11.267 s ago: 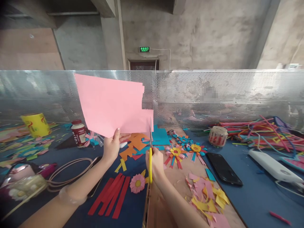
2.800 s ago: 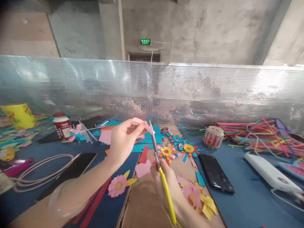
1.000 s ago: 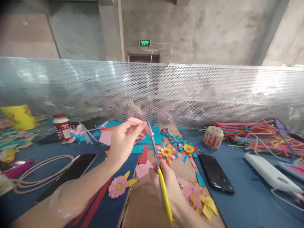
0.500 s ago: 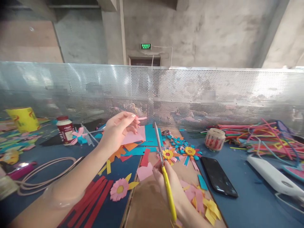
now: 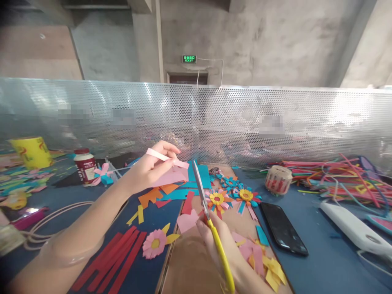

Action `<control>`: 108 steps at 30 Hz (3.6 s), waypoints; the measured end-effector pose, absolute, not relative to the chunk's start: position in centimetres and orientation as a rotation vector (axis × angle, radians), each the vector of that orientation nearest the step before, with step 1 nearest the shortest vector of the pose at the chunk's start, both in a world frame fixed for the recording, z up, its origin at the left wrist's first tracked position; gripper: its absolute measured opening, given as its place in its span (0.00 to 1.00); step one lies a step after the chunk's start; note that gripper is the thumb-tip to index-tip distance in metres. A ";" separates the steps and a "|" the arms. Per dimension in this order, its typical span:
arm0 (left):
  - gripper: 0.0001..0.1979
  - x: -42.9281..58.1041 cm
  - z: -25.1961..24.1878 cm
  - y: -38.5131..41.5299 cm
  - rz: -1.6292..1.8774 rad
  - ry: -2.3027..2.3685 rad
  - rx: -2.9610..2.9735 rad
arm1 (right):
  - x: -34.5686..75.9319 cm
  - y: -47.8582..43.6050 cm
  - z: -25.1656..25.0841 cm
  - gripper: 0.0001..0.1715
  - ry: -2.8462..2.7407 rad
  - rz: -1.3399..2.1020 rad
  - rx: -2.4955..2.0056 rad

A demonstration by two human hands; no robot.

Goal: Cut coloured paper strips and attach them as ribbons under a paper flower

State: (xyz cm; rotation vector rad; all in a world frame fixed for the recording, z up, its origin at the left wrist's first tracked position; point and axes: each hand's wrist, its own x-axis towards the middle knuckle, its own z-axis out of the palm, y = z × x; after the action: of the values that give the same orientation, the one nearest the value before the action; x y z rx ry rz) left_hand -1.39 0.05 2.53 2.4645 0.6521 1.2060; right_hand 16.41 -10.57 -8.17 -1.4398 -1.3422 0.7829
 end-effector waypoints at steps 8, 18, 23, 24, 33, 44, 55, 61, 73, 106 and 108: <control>0.09 -1.2 2.4 -0.3 1.068 0.603 2.543 | 16.9 -10.1 -9.1 0.15 -1.458 0.875 -1.314; 0.12 -1.0 2.1 -0.3 0.993 0.550 2.516 | 16.5 -10.9 -8.7 0.16 -1.479 0.703 -1.424; 0.12 -1.0 2.0 -0.3 1.003 0.541 2.505 | 16.2 -11.2 -7.7 0.14 -1.474 0.686 -1.430; 0.12 -1.0 2.0 -0.3 1.001 0.543 2.504 | 16.2 -11.1 -7.8 0.14 -1.476 0.705 -1.431; 0.12 -0.9 2.3 -0.9 0.993 0.583 2.524 | 16.9 -9.8 -9.0 0.18 -1.486 0.851 -1.410; 0.12 -0.7 2.3 -1.0 0.970 0.592 2.537 | 16.4 -10.5 -9.0 0.17 -1.429 0.822 -1.462; 0.13 -0.6 2.2 -1.2 0.963 0.614 2.560 | 17.7 -9.8 -10.3 0.23 -1.409 0.698 -1.467; 0.13 -0.6 2.2 -1.1 0.972 0.605 2.539 | 18.2 -10.1 -12.2 0.30 -1.358 0.616 -1.511; 0.13 -0.8 2.3 -1.0 0.937 0.584 2.514 | 18.3 -10.1 -12.2 0.25 -1.431 0.591 -1.567; 0.19 -2.9 3.9 -0.5 1.034 0.549 2.549 | 20.1 -9.0 -11.9 0.13 -1.549 0.655 -1.391; 0.21 -4.0 4.4 -0.2 1.006 0.640 2.537 | 19.7 -8.9 -12.4 0.13 -1.552 0.658 -1.380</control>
State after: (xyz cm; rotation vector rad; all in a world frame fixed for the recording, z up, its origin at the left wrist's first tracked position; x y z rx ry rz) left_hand -3.97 -0.21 4.39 2.5369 0.6405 1.0061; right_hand 19.67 -8.89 -12.37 -1.3803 -1.5519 0.6577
